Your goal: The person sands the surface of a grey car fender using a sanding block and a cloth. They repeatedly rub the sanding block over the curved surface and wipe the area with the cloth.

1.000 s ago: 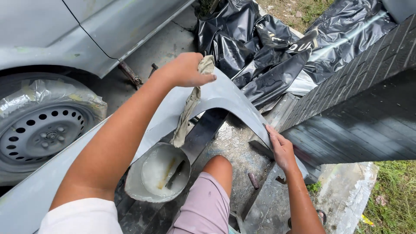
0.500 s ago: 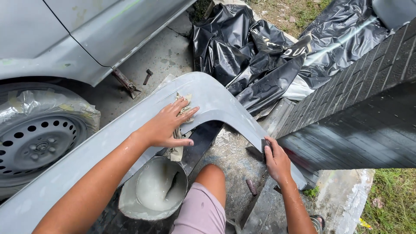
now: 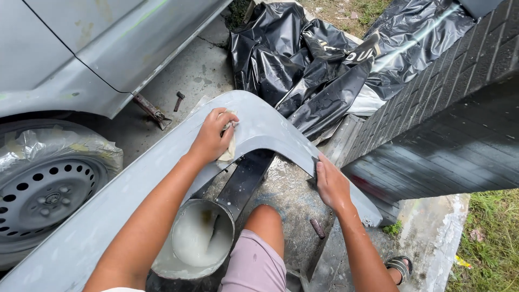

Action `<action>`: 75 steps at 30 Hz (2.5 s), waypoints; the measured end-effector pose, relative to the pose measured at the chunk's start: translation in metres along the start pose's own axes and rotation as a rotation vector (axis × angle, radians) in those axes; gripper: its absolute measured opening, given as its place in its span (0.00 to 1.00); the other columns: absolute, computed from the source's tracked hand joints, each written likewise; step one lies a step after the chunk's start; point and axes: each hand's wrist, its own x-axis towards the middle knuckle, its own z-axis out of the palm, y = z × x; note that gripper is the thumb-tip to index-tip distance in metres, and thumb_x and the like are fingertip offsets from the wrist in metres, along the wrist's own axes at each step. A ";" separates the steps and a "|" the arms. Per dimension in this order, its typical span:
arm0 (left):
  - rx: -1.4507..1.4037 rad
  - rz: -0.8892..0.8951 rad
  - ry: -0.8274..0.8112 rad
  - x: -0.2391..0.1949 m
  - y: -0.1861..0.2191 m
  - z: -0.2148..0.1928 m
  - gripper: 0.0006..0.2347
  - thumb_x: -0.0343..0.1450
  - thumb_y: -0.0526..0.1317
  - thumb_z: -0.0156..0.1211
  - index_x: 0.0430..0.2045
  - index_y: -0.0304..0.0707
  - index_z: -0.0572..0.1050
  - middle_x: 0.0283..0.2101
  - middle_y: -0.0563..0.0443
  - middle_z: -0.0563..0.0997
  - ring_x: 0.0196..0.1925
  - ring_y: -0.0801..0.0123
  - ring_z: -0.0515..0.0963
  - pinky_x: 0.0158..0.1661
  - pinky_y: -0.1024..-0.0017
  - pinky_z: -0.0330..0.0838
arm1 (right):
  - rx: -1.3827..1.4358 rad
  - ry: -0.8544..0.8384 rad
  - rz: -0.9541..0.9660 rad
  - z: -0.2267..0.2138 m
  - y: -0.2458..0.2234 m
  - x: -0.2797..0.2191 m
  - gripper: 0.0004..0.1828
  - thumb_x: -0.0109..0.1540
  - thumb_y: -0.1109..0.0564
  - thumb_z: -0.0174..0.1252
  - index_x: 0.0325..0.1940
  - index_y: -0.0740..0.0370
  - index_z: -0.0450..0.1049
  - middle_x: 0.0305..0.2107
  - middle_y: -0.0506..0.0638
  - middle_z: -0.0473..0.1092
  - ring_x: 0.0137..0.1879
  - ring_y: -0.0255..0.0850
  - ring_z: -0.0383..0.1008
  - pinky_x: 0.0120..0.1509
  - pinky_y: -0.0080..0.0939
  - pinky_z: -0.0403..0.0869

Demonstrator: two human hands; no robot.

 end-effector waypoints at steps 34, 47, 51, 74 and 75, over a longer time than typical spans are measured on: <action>0.075 -0.096 -0.074 -0.038 0.021 -0.039 0.23 0.76 0.53 0.52 0.63 0.41 0.69 0.61 0.29 0.67 0.73 0.36 0.59 0.70 0.40 0.49 | -0.098 -0.166 -0.293 0.001 -0.028 0.038 0.34 0.73 0.40 0.38 0.83 0.45 0.44 0.79 0.53 0.42 0.83 0.58 0.34 0.78 0.78 0.30; 0.094 -0.270 -0.183 -0.092 -0.021 -0.091 0.32 0.69 0.63 0.55 0.68 0.57 0.65 0.70 0.38 0.61 0.77 0.44 0.53 0.73 0.46 0.47 | 0.027 -0.242 -0.263 -0.004 -0.023 0.064 0.31 0.74 0.39 0.31 0.83 0.38 0.43 0.79 0.48 0.40 0.82 0.59 0.33 0.78 0.78 0.31; 0.107 -0.276 -0.134 -0.089 -0.028 -0.077 0.26 0.72 0.60 0.51 0.67 0.61 0.66 0.69 0.42 0.63 0.77 0.48 0.55 0.72 0.49 0.49 | -0.355 -0.011 -0.612 0.035 -0.155 0.061 0.33 0.73 0.37 0.38 0.83 0.41 0.48 0.79 0.55 0.44 0.82 0.61 0.37 0.78 0.79 0.35; 0.112 -0.291 -0.121 -0.088 -0.026 -0.082 0.25 0.71 0.56 0.50 0.65 0.61 0.68 0.69 0.43 0.64 0.76 0.50 0.56 0.72 0.51 0.47 | -0.358 0.284 -0.500 0.100 -0.165 0.030 0.30 0.74 0.39 0.32 0.81 0.37 0.53 0.80 0.49 0.36 0.83 0.59 0.20 0.71 0.85 0.20; 0.118 -0.285 -0.103 -0.087 -0.025 -0.079 0.25 0.70 0.56 0.51 0.65 0.62 0.68 0.68 0.43 0.65 0.76 0.50 0.57 0.72 0.51 0.48 | -0.326 0.376 -0.392 0.095 -0.162 0.036 0.30 0.75 0.42 0.32 0.83 0.41 0.52 0.80 0.53 0.33 0.81 0.64 0.19 0.69 0.90 0.22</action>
